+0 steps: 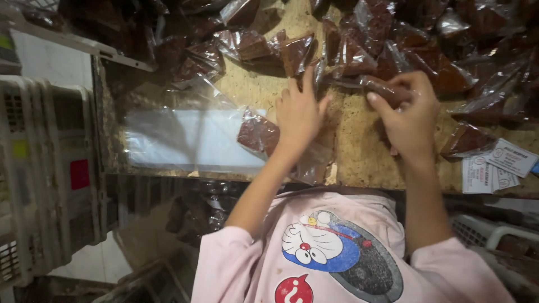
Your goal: The person places triangular pieces of bread into plastic bags and seals them using a stapler.
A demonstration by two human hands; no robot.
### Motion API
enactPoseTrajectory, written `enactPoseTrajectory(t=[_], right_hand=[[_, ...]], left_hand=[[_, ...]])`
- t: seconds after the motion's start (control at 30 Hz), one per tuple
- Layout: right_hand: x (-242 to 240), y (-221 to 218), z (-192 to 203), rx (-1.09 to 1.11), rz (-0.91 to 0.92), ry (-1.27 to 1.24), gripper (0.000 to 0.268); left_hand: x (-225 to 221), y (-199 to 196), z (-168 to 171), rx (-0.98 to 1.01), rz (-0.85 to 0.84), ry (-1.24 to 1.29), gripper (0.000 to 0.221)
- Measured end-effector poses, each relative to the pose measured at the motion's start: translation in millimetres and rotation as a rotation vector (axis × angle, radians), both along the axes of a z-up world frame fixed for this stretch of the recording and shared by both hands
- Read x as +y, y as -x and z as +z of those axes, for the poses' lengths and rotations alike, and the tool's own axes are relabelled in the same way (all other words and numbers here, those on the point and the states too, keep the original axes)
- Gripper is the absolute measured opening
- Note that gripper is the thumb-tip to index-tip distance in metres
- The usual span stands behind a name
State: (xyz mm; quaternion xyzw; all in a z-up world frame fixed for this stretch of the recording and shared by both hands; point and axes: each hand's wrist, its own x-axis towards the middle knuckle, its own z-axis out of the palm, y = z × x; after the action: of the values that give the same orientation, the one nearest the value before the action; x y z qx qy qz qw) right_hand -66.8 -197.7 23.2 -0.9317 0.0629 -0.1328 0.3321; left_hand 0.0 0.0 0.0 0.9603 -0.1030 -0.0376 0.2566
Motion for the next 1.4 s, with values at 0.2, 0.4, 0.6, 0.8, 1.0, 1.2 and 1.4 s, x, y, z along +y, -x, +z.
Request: enactPoseTrajectory(t=[0.2, 0.4, 0.6, 0.8, 1.0, 1.2, 1.4], right_hand=[[9.0, 33.4, 40.2, 0.047, -0.281, -1.399, 0.029], [29.6, 47.4, 51.7, 0.18, -0.196, -1.593, 0.031], [20.6, 45.9, 59.7, 0.139, -0.154, -1.609, 0.035], [8.0, 55.0, 56.2, 0.1, -0.211, -1.542, 0.03], [31.4, 45.1, 50.8, 0.388, 0.192, -1.462, 0.041], [66.6, 55.6, -4.4, 0.215, 0.072, -0.783, 0.051], [36.5, 81.8, -57.9, 0.118, 0.212, 0.187, 0.059]], left_hand=[[10.5, -21.4, -22.2, -0.035, 0.007, 0.067, 0.034], [50.3, 6.5, 18.4, 0.52, 0.182, 1.086, 0.021], [45.6, 42.2, 27.7, 0.711, 0.297, 1.483, 0.029], [52.0, 55.1, 54.6, 0.633, 0.096, 1.431, 0.025], [61.2, 61.3, 68.1, 0.007, -0.351, 0.796, 0.026], [50.6, 104.2, 50.3, -0.344, 0.027, 0.388, 0.028], [45.0, 143.6, 8.5, 0.054, 0.06, 0.094, 0.083]])
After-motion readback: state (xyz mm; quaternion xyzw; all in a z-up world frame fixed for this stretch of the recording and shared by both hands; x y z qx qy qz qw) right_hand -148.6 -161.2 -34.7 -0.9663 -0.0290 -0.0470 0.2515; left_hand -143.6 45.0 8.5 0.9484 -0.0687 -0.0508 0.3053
